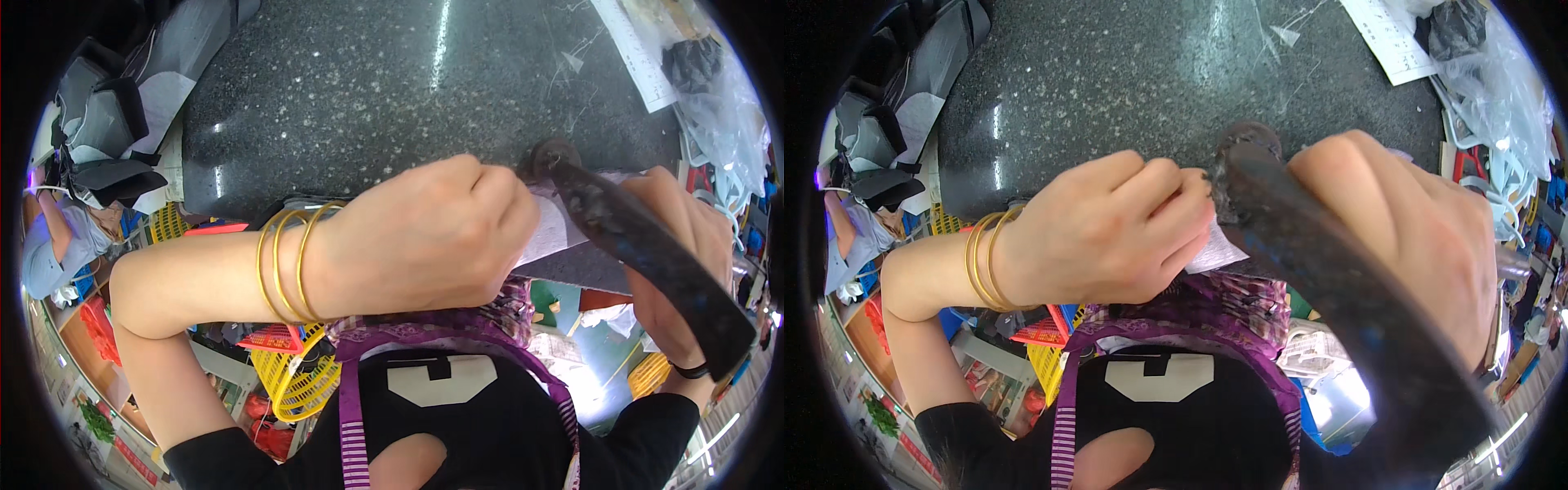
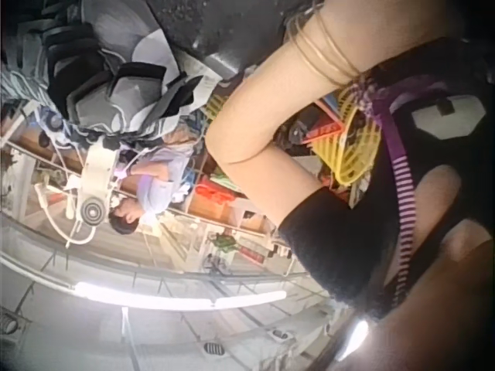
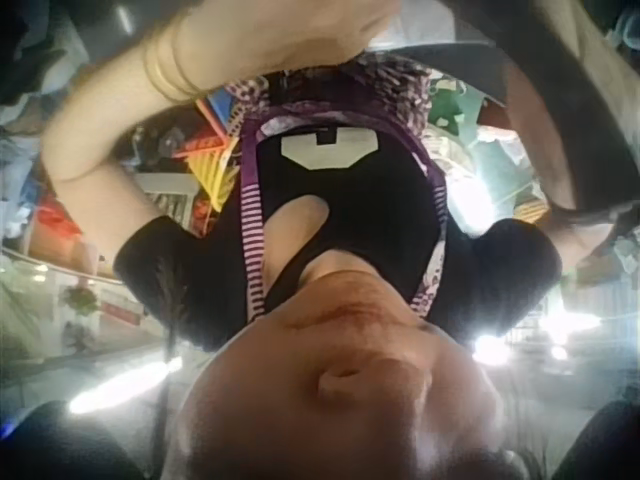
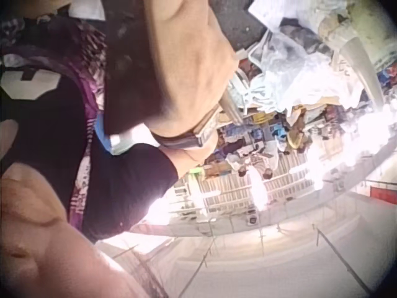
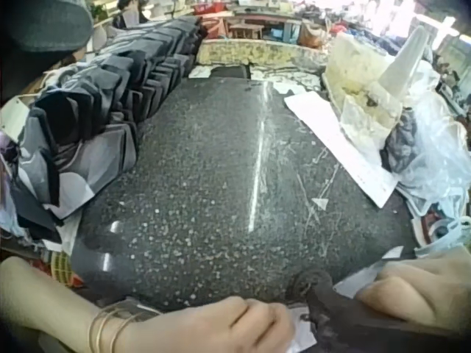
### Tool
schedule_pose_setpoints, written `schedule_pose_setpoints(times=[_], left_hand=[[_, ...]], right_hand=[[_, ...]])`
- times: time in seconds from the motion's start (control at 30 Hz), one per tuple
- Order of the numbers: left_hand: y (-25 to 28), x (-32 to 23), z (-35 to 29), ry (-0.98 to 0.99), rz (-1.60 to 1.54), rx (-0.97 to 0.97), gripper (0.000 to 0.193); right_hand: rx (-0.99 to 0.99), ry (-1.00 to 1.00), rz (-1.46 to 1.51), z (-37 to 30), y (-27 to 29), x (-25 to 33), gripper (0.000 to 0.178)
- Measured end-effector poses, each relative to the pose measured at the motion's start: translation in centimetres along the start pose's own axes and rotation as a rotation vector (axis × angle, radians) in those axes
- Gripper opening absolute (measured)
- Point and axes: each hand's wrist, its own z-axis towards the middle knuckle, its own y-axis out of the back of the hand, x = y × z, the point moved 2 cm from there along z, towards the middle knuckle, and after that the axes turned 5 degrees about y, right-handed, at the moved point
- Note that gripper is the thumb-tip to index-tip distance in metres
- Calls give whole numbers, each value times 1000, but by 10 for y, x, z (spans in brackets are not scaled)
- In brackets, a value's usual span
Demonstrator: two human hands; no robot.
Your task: The person adheres white strips to the edges of shoe upper pieces, folds the edges over by hand, and hammers them flat using a hammer before setting the pieces aside.
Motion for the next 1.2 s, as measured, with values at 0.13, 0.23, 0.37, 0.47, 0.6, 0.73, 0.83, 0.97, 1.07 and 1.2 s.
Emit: schedule_pose_setpoints(times=[0.13,0.23,0.37,0.47,0.6,0.73,0.83,0.97,1.07,1.2], left_hand=[[-5,30,-9,131,-444,-151,14],[5,14,-16,121,-258,65,23],[3,25,-26,62,-272,-52,22],[7,38,-37,108,-413,3,18],[7,11,-56,139,-205,-57,17],[12,35,-66,3,-273,-11,24],[14,21,-60,-6,-275,-165,26],[21,57,-90,-83,-249,-20,21],[18,50,-95,-103,-160,-88,19],[15,58,-93,-120,-112,-134,18]], right_hand=[[92,75,-146,2,-4,0,19],[71,-26,53,8,-2,11,19],[110,25,42,8,-7,21,16],[1,-33,206,10,-10,15,14],[54,154,-54,19,-18,47,13],[47,220,79,30,-13,44,14],[159,127,-5,17,-8,72,17],[157,186,-19,36,-15,72,17],[121,229,-35,39,-11,92,13],[146,199,96,45,-24,78,13]])
